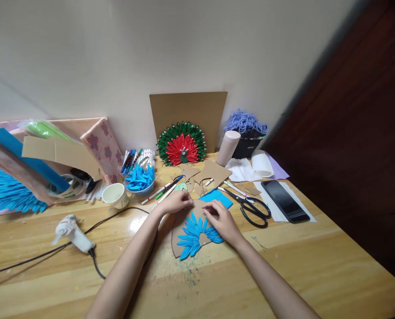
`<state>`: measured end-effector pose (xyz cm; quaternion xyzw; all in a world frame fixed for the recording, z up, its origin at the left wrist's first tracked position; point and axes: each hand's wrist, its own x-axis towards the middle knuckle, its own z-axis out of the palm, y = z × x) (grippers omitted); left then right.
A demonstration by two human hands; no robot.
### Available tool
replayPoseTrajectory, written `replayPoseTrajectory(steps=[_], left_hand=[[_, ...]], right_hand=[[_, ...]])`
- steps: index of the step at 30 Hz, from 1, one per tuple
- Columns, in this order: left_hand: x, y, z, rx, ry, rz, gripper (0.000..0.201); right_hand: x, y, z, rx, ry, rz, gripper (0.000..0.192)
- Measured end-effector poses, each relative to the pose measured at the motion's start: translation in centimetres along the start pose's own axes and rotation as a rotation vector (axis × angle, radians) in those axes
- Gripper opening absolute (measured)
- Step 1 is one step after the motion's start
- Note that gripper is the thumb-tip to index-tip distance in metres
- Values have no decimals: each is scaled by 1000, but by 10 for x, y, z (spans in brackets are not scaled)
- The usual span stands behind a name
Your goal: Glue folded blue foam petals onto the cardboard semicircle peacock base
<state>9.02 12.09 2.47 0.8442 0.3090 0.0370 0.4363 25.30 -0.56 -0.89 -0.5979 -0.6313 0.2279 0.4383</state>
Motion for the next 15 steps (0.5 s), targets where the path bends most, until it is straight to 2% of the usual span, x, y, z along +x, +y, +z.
replayPoseTrajectory(steps=[3, 7, 10, 15], left_hand=[[-2, 5, 0, -127, -7, 17, 27], [-3, 16, 5, -254, -61, 65, 30], [-3, 27, 8, -299, -97, 100, 31], [-8, 36, 3, -298, -106, 90, 31]], right_hand=[[1, 2, 0, 55, 68, 46, 15], [1, 0, 1, 78, 54, 71, 22], [0, -3, 1, 85, 58, 73, 12], [1, -6, -7, 127, 137, 71, 19]])
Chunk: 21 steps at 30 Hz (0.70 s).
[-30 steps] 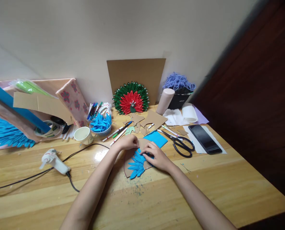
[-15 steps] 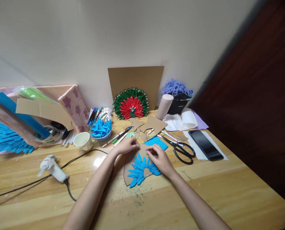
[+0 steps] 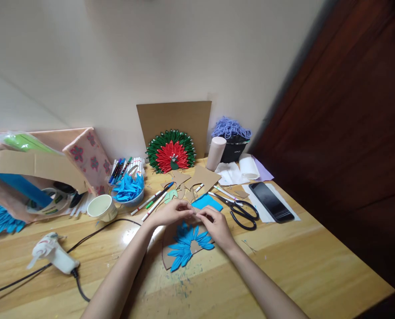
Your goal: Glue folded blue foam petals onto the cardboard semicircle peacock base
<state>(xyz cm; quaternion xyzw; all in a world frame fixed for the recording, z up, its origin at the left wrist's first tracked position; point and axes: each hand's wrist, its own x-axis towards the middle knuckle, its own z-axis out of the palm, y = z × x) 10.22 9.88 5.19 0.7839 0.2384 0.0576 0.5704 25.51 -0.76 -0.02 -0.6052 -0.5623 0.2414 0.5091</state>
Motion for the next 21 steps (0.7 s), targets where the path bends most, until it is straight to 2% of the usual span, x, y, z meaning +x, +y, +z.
replayPoseTrajectory(steps=[3, 6, 9, 13, 18, 21], left_hand=[[-2, 1, -4, 108, 90, -17, 30], [0, 3, -2, 206, 242, 3, 28], [3, 7, 9, 209, 353, 84, 24], [7, 11, 31, 277, 374, 206, 25], [9, 10, 47, 387, 468, 179, 19], [9, 8, 48, 437, 518, 145, 24]], right_hand=[[4, 1, -6, 125, 44, 89, 23], [8, 6, -9, 328, 31, 236, 28], [10, 10, -8, 565, 10, 349, 30], [8, 8, -5, 773, -47, 463, 29], [4, 0, -7, 900, -152, 460, 26], [3, -3, -9, 863, -222, 424, 28]])
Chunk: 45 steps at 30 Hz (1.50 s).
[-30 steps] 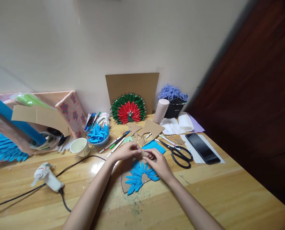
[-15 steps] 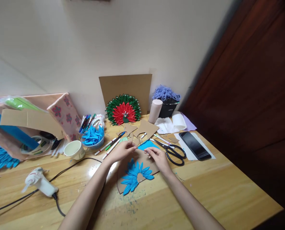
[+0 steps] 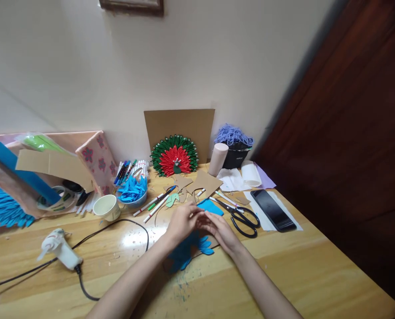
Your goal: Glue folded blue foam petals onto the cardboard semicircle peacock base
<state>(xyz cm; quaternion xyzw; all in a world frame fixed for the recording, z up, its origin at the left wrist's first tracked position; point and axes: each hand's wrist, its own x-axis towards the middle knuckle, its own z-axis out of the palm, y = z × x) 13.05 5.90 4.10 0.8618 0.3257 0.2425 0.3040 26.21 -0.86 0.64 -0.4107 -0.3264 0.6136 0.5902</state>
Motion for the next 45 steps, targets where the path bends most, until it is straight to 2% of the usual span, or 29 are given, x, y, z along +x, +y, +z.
replayPoseTrajectory(steps=[4, 10, 13, 16, 18, 20, 25, 29, 32, 35, 37, 41, 45], left_hand=[[2, -9, -8, 5, 3, -87, 29], [1, -23, -47, -166, 161, -210, 32], [-8, -29, -57, -68, 193, -292, 28], [-27, -40, -51, 48, 122, -402, 26], [-40, -48, -41, 58, 51, -454, 26], [-52, -55, -32, 39, 40, -482, 27], [-59, -61, -17, -129, 87, -542, 27], [-53, -65, -11, -330, 79, -582, 25], [-49, -68, -8, -410, 128, -571, 18], [-47, -69, -8, -395, 204, -578, 17], [-47, -69, -9, -390, 228, -563, 18], [-47, -70, -14, -386, 231, -498, 23], [-50, -81, -20, -155, 316, -424, 21]], right_hand=[[0, 1, -3, -255, -45, -2, 33], [7, 2, -19, -599, 169, -107, 29], [7, -2, -28, -800, 215, -170, 25], [5, -5, -37, -982, 270, -178, 19], [3, -4, -43, -1051, 306, -145, 18], [3, -1, -47, -1099, 339, -131, 23], [7, 12, -48, -1095, 348, -175, 28], [10, 14, -46, -1011, 329, -138, 30], [9, 9, -47, -920, 284, -91, 29], [6, 5, -46, -862, 159, 12, 30], [5, 6, -43, -864, 130, 39, 29], [6, 5, -36, -841, 175, 2, 27], [7, -3, -38, -835, 246, -45, 31]])
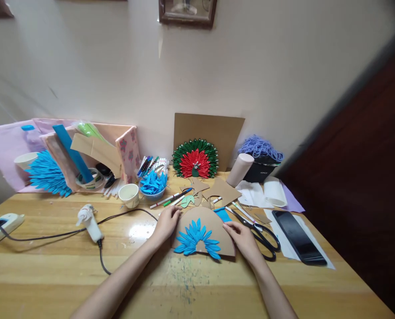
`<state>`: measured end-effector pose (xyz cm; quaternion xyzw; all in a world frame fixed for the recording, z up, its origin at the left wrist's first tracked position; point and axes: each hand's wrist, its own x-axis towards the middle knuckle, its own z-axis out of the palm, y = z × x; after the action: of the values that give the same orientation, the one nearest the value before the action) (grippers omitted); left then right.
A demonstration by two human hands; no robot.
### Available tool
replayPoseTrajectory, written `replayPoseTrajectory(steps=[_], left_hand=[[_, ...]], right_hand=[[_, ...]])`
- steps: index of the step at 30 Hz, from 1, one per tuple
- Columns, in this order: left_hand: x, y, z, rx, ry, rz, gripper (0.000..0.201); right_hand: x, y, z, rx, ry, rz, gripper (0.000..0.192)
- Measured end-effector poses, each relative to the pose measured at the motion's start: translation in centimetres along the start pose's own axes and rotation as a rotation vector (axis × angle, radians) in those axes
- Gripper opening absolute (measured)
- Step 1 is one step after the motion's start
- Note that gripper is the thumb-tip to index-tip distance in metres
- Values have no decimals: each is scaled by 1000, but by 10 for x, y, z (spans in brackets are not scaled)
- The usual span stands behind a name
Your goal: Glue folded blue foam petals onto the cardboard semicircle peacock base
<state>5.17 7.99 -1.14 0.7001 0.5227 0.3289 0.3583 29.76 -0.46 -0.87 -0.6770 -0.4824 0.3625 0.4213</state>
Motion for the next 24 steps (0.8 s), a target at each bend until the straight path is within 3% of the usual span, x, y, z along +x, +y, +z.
replayPoseTrajectory(steps=[6, 15, 21, 24], left_hand=[[2, -8, -9, 342, 95, 172, 18], [0, -2, -14, 440, 81, 183, 24], [25, 8, 4, 389, 57, 183, 22], [46, 19, 16, 462, 15, 113, 21]], right_hand=[[5, 7, -3, -24, 42, -15, 32], [3, 6, -4, -106, 154, -100, 31], [-2, -3, 2, -117, 108, -155, 28], [-4, -6, 5, -154, 98, -175, 27]])
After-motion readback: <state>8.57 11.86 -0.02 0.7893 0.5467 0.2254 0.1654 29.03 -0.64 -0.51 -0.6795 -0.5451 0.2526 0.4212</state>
